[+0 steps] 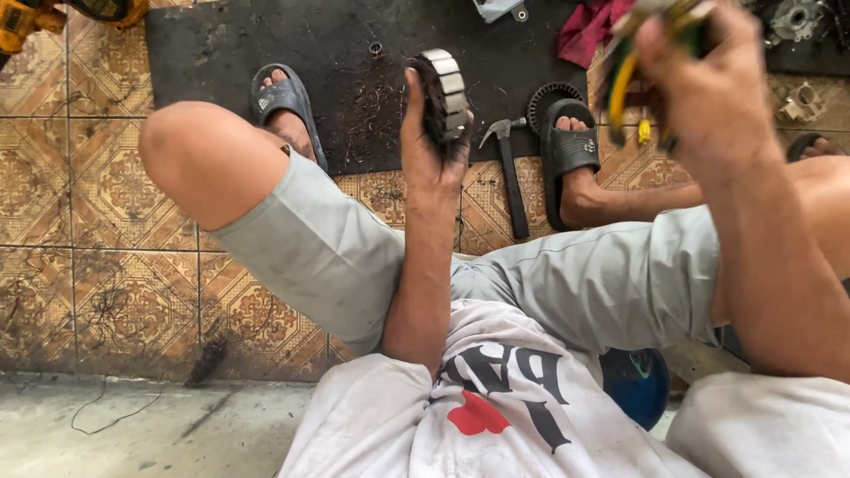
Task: Using pliers to pull copper windings out of a motor stator for disassembly and repair.
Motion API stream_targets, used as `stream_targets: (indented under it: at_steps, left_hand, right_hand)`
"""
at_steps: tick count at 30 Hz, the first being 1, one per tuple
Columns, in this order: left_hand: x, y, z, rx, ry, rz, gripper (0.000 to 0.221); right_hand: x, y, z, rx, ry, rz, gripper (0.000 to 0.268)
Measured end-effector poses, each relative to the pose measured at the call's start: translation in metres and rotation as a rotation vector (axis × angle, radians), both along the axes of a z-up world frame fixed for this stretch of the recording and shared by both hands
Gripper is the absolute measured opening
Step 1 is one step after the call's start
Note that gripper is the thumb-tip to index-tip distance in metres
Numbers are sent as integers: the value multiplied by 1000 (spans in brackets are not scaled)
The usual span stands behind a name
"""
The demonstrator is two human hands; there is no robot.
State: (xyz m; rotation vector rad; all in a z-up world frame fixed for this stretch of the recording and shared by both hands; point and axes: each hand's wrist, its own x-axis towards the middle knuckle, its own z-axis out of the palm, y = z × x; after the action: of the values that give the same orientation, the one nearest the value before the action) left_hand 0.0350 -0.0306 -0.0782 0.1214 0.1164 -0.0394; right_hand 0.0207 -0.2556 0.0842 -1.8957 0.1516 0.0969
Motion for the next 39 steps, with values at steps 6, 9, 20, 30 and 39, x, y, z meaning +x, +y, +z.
stream_targets:
  at_steps: [6,9,20,30,39]
  left_hand:
    - [6,22,13,366,414,419,80]
    - [5,25,19,501,443,473,88]
    - [-10,19,12,767,-106,427,48]
    - [-20,33,31,1299,-349,376,43]
    - [-24,36,42,1489,-515,182,51]
  right_hand:
    - [4,4,1,-246,42,376,29]
    - [-4,46,16,-451,403,392,32]
    - [2,43,-27,-452,171,631,21]
    - [-2,38,-16,-535,202,634,31]
    - [-4,26,-22,-528,-35,525,28]
